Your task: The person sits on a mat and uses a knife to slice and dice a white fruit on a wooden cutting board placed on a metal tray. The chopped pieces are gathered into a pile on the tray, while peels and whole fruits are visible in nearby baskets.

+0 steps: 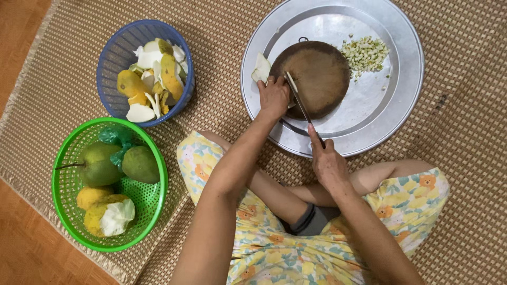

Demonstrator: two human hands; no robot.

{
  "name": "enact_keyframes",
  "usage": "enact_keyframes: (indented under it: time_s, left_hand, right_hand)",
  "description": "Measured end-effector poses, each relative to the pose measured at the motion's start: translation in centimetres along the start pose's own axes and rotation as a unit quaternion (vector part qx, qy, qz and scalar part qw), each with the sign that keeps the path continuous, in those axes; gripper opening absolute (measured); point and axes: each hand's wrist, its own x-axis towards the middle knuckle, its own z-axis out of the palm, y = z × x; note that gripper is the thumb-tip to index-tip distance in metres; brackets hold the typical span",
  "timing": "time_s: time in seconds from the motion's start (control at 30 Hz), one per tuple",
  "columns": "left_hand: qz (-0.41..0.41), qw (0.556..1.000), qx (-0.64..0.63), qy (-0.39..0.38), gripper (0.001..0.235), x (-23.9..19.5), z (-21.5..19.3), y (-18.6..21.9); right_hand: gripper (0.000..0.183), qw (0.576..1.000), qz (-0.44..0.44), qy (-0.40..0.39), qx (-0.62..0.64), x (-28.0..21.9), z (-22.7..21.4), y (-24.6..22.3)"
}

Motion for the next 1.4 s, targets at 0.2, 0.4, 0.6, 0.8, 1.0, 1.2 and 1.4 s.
enact_keyframes:
  time_s: [0.2,0.4,0.6,0.8,1.0,1.2,1.4]
  left_hand:
    - [0.011,1.0,-0.014,-0.005,0.023,0.1,0.3,-0.2]
    - [0.01,1.0,-0.013,-0.009,0.02,-0.2,-0.1,-0.1]
    - [-0.007,1.0,-0.005,-0.006,0.022,-0.8,0.0,0.2]
    - [-0.015,0.999,-0.032,0.022,0.025,-0.9,0.7,0.1]
    - [-0.017,0.999,-0.038,0.031,0.021,-0.8,1.1,0.0]
    - [-0.014,0.997,-0.064,0.032,0.054,-1.2,-0.3,0.2]
    - [-0.017,0.997,-0.05,0.051,0.025,-1.1,-0.3,0.0]
  right_hand:
    - [0.071,1.0,0.004,-0.027,0.004,1.0,0.2,0.0]
    - [0.092,0.999,-0.046,0.025,-0.005,6.6,2.9,0.3]
    - [0.091,1.0,-0.013,0.003,-0.016,9.9,5.0,0.0]
    - [0.096,0.999,-0.029,-0.013,-0.019,7.3,4.0,0.1]
    - [0.084,0.999,-0.002,-0.037,-0.001,0.7,0.9,0.5]
    - [0.081,0.999,0.024,0.004,0.046,-1.9,-1.7,0.4]
    - [0.069,1.0,0.008,-0.001,-0.013,-1.1,-1.6,-0.4]
